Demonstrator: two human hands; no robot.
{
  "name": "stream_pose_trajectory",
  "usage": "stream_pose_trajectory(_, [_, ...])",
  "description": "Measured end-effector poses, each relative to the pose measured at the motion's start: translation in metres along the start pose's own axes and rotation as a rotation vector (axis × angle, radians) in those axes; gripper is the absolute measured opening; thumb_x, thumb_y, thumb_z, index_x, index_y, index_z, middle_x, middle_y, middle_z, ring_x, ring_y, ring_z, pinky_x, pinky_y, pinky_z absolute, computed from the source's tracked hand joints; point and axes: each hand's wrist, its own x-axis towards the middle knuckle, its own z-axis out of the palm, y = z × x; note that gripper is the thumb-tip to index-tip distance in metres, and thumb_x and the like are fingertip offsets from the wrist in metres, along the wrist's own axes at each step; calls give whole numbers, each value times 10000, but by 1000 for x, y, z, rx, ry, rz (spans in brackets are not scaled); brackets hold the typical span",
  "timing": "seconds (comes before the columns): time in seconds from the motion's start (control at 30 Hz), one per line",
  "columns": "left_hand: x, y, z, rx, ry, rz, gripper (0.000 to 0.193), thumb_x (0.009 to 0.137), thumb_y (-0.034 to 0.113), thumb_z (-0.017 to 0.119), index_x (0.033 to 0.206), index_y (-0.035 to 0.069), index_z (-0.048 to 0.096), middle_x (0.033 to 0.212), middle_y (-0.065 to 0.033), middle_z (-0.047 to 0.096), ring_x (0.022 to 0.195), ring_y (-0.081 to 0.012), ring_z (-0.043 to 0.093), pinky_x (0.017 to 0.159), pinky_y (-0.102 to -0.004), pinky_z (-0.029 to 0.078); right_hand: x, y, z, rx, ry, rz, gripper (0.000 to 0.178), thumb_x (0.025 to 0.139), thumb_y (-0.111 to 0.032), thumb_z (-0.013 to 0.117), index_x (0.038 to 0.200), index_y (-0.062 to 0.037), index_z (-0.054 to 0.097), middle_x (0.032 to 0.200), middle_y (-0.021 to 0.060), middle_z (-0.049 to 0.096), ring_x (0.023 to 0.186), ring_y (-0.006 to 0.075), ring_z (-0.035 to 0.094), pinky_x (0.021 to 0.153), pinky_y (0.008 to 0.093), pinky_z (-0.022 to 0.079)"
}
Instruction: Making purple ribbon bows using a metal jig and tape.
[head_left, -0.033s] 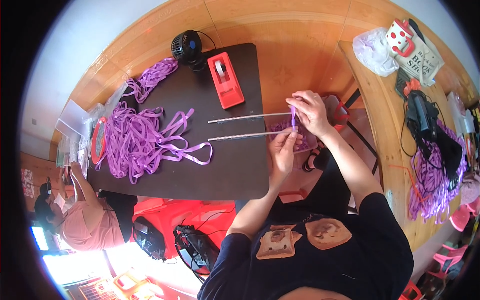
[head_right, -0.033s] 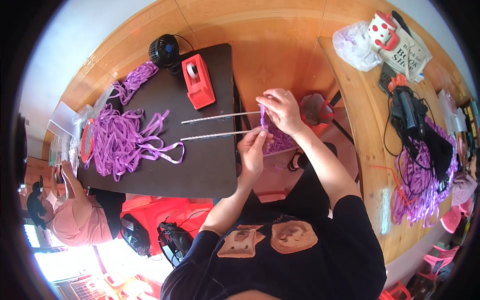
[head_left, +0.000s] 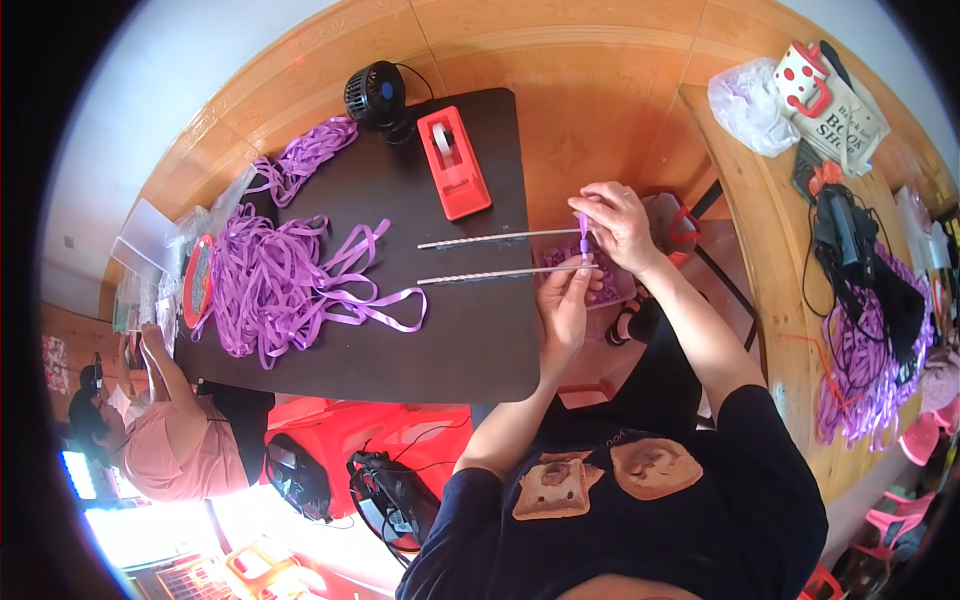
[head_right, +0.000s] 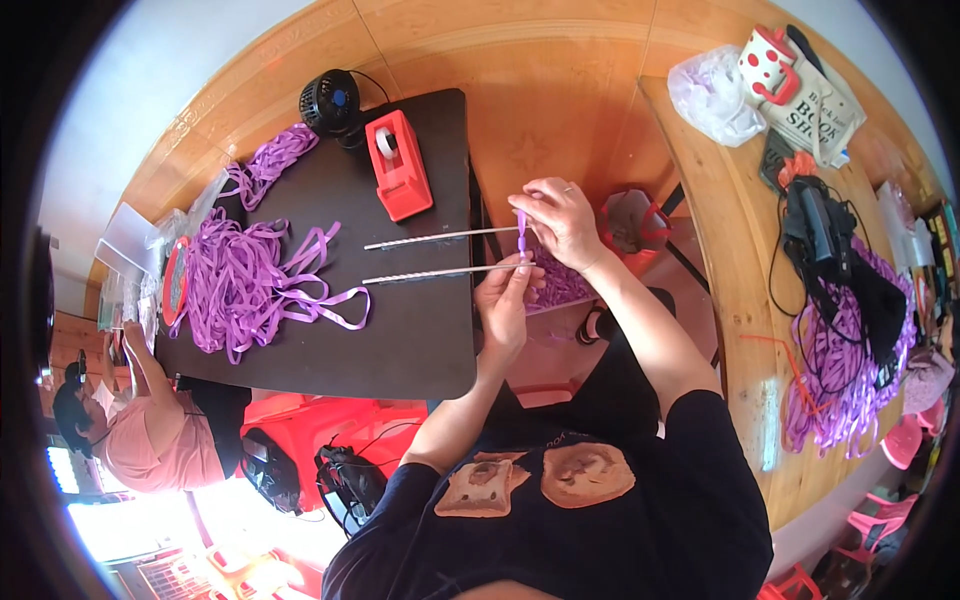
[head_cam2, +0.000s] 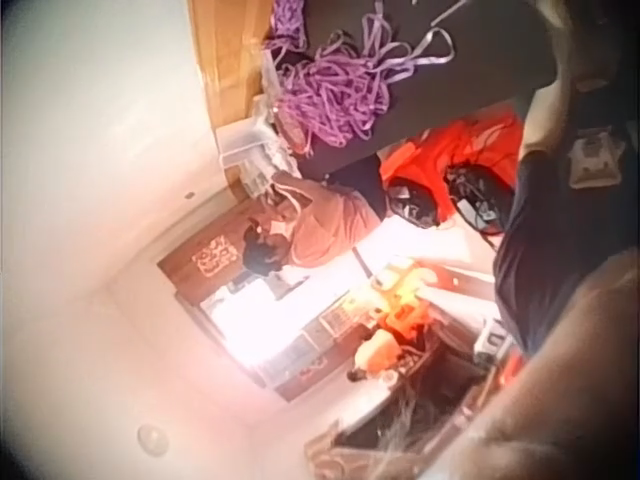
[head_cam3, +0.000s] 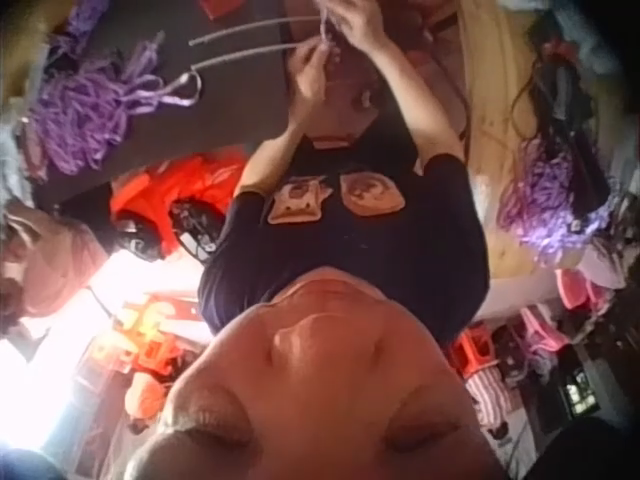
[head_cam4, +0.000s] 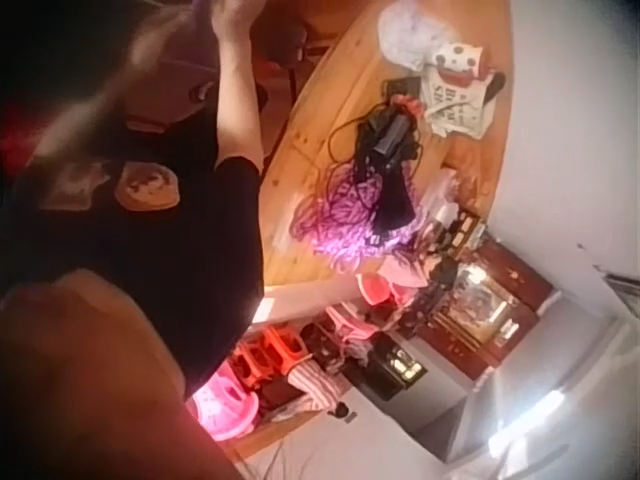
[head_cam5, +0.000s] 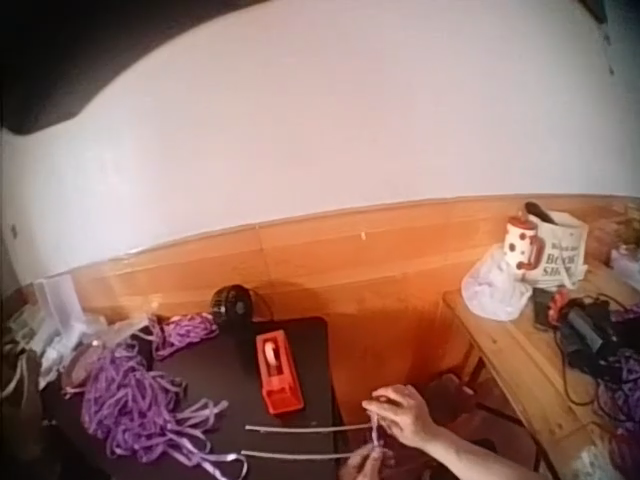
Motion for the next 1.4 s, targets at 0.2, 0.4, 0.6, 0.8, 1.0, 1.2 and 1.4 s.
stream_pose_trajectory(0.2, [16, -24, -6, -126, 119, 135, 202, 940, 136, 548, 1105, 35, 606, 860, -55, 664, 722, -86, 597, 627, -190, 441, 6, 1, 45, 208, 16, 51, 287, 720, -31, 680, 995, -113, 673, 878, 58, 594, 792, 244, 585, 683, 354, 452])
stream_pose_trajectory(0.4, [10, -30, -22, -80, 83, 111, 170, 945, 112, 524, 1064, 32, 616, 862, -58, 656, 774, -102, 595, 715, -208, 455, -35, -7, 65, 382, -152, 276, 216, 719, -85, 635, 930, -46, 650, 781, 102, 522, 747, 303, 545, 654, 368, 435])
stream_pose_trajectory(0.6, [-66, -12, -28, 268, 69, -129, 174, 938, 133, 538, 1001, 7, 639, 840, -46, 668, 763, -70, 572, 732, -216, 442, -99, -29, 80, 596, -205, 592, 138, 834, -130, 616, 878, 0, 624, 785, 112, 544, 702, 238, 558, 612, 347, 430])
stream_pose_trajectory(0.8, [-116, -9, -63, 14, -86, -267, 187, 936, 84, 533, 1051, -23, 636, 922, -113, 684, 812, -131, 624, 794, -259, 481, -155, -55, 82, 917, -278, 839, 141, 865, -94, 594, 837, 42, 618, 708, 77, 585, 666, 122, 536, 605, 305, 434])
stream_pose_trajectory(1.0, [-128, 3, -79, 11, -219, -244, 205, 934, 56, 523, 1092, -26, 623, 960, -129, 678, 888, -169, 640, 829, -294, 503, -193, -83, 73, 954, -404, 1028, 181, 828, -58, 571, 677, 38, 605, 589, 48, 596, 549, 101, 520, 515, 277, 404])
stream_pose_trajectory(1.2, [-128, -20, -90, 0, -117, -307, 191, 916, 40, 545, 1072, -20, 638, 928, -94, 675, 803, -123, 619, 704, -252, 502, -209, -106, 40, 1045, -737, 1133, 125, 802, -89, 627, 761, 22, 664, 695, 46, 641, 644, 76, 576, 583, 227, 452])
stream_pose_trajectory(1.4, [-125, -27, -101, 130, -66, -278, 178, 878, 12, 593, 1043, -25, 647, 864, -41, 651, 786, -86, 593, 700, -216, 476, -195, -147, 7, 1204, -827, 1400, 104, 796, -84, 646, 801, 13, 683, 714, 60, 667, 663, 118, 632, 596, 226, 475])
